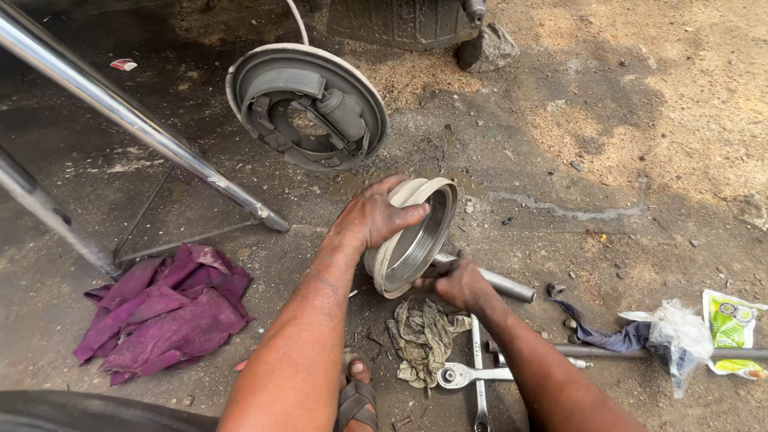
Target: The person holds a brake drum and uses a metal rod to scrape its inner surface. The person repeatedly rotates the drum and scrapes different sections to remove debris or rust.
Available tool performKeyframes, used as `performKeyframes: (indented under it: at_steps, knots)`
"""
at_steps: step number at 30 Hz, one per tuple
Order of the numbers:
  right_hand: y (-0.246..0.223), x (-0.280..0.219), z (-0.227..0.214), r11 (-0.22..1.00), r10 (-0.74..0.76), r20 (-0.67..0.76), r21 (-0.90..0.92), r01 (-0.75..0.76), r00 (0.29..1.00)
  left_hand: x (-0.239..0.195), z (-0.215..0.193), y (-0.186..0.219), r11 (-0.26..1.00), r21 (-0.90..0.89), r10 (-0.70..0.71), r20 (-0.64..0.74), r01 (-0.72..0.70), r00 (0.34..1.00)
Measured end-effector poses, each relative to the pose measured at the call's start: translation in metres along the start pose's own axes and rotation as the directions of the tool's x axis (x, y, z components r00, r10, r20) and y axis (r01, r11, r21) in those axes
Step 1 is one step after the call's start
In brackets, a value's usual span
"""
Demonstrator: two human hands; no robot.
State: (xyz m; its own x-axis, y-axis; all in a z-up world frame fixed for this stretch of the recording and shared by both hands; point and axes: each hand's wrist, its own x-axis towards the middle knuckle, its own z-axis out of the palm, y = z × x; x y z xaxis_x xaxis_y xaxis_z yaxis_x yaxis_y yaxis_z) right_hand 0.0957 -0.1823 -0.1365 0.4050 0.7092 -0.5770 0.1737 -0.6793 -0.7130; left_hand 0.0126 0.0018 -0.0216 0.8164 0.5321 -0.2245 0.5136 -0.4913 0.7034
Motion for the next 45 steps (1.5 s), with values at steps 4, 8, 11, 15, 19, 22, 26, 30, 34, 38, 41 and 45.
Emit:
performKeyframes:
  at_steps: [4, 8, 11, 15, 19, 22, 26, 30, 34, 38, 41, 45]
  knots:
    - [0.005, 0.001, 0.011, 0.601, -0.267, 0.116, -0.756, 0.259, 0.957, -0.003, -0.004, -0.004, 0.999, -0.027, -0.018, 0.009, 0.019, 1.000]
    - [-0.007, -0.012, -0.001, 0.969, -0.005, -0.100, -0.247, -0.020, 0.995, 0.004, -0.001, 0.003, 0.997, 0.055, 0.046, 0.006, -0.046, 0.999]
    - [-0.022, -0.026, 0.011, 0.880, 0.045, -0.152, -0.461, -0.111, 0.987, -0.007, -0.005, -0.004, 0.991, -0.090, -0.098, 0.044, 0.102, 0.994]
    - [-0.032, -0.029, -0.006, 0.978, -0.184, 0.050, -0.087, 0.188, 0.982, 0.008, -0.004, 0.007, 1.000, -0.006, 0.000, 0.019, 0.000, 1.000]
    - [-0.034, -0.030, 0.002, 0.960, 0.051, -0.046, -0.274, -0.061, 0.998, 0.000, -0.001, -0.004, 0.999, -0.028, -0.027, 0.042, 0.028, 0.999]
    - [-0.040, -0.027, -0.006, 0.797, 0.062, -0.130, -0.591, -0.128, 0.990, 0.000, 0.001, -0.002, 0.999, -0.012, -0.035, 0.015, 0.035, 0.999]
    - [-0.044, -0.024, -0.014, 0.850, -0.294, 0.111, -0.425, 0.313, 0.949, 0.003, 0.001, 0.001, 1.000, 0.023, -0.014, 0.000, 0.014, 1.000]
    - [-0.039, -0.022, 0.000, 0.691, 0.081, -0.104, -0.711, -0.132, 0.991, -0.007, -0.003, -0.002, 0.997, -0.072, 0.014, -0.016, -0.015, 1.000]
    - [-0.026, -0.002, -0.010, 0.754, -0.177, 0.042, -0.636, 0.163, 0.983, -0.006, -0.003, 0.009, 0.997, -0.075, -0.010, -0.001, 0.010, 1.000]
    - [0.008, 0.007, -0.002, 0.880, -0.157, -0.091, -0.465, 0.098, 0.983, -0.009, -0.003, 0.005, 0.996, -0.073, -0.042, 0.022, 0.044, 0.999]
    - [0.035, 0.011, 0.016, 0.749, -0.480, -0.522, -0.662, 0.020, 0.705, -0.014, -0.007, -0.004, 0.993, -0.119, -0.006, -0.018, 0.004, 1.000]
    - [0.058, 0.043, -0.004, 0.777, -0.458, -0.500, -0.627, 0.057, 0.735, 0.000, -0.011, 0.005, 0.993, -0.095, -0.072, -0.011, 0.070, 0.997]
